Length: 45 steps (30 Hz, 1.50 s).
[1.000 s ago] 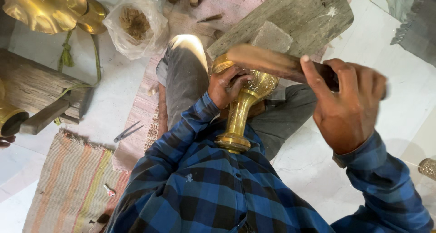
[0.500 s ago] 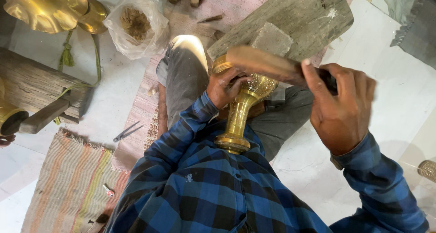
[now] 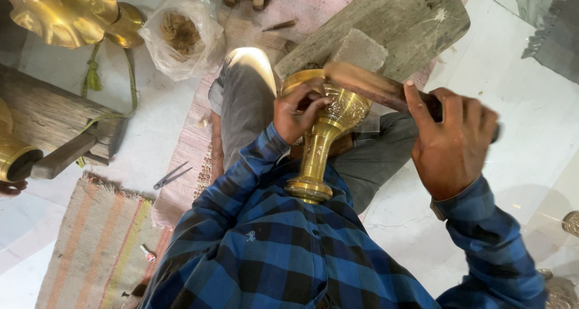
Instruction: The person sits on the workshop floor with a brass vase held between their legs and engraves decorative floral patterns into its surface. They hold a small chisel against the brass with one hand and strike it with a wooden mallet held in the other hand, repositioning the chisel repeatedly to work across the patterned area.
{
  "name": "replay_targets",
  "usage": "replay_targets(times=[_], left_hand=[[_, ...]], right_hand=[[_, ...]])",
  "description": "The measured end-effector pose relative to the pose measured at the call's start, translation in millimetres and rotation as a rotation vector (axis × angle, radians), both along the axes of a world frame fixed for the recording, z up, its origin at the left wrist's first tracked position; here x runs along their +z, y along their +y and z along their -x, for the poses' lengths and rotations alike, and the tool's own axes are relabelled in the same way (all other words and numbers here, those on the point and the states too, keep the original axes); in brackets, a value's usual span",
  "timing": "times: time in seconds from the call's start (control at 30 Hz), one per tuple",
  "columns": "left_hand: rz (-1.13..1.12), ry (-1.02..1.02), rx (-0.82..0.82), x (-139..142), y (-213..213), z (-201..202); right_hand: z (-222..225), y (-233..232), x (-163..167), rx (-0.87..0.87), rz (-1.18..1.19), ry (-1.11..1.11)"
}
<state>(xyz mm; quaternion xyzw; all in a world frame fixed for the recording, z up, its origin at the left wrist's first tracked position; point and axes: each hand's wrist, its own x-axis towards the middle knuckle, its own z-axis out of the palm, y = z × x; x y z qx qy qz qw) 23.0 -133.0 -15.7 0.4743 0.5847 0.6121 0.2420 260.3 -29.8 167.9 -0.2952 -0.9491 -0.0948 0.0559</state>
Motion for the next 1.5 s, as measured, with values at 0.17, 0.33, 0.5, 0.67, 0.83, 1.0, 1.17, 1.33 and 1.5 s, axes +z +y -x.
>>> replay_targets(times=[0.17,0.33,0.5,0.67,0.83,1.0,1.17,1.33,1.5], left_hand=[[0.009,-0.401,0.083,-16.0,-0.6,12.4],[0.078,-0.53,0.074,-15.3,-2.0,30.4],[0.121,-0.57,0.075,-2.2,-14.2,35.2],[0.099,-0.53,0.158,1.7,-23.9,34.9],[0.079,-0.482,0.209,-6.8,-37.1,33.9],[0.196,-0.34,0.312,-13.9,-50.9,24.5],[0.168,-0.427,0.275,-11.1,-58.5,8.6],[0.122,-0.464,0.222,-0.6,-61.5,7.0],[0.18,-0.434,0.198,9.5,-74.5,6.1]], right_hand=[[-23.1,-7.9,-59.1,-0.109,0.248,0.131],[-37.1,-44.7,-115.5,-0.284,0.57,0.461],[-40.2,-81.4,-166.0,-0.571,0.783,0.63],[-23.1,-105.3,-224.1,-0.66,1.242,1.437],[-13.6,-104.6,-244.6,-0.754,1.172,0.971],[1.8,-99.3,-235.0,-0.763,0.851,0.204],[19.2,-95.7,-228.1,-0.808,0.804,0.014],[11.2,-102.5,-224.6,-0.667,0.604,0.186],[1.4,-115.0,-209.3,-0.668,1.159,0.625]])
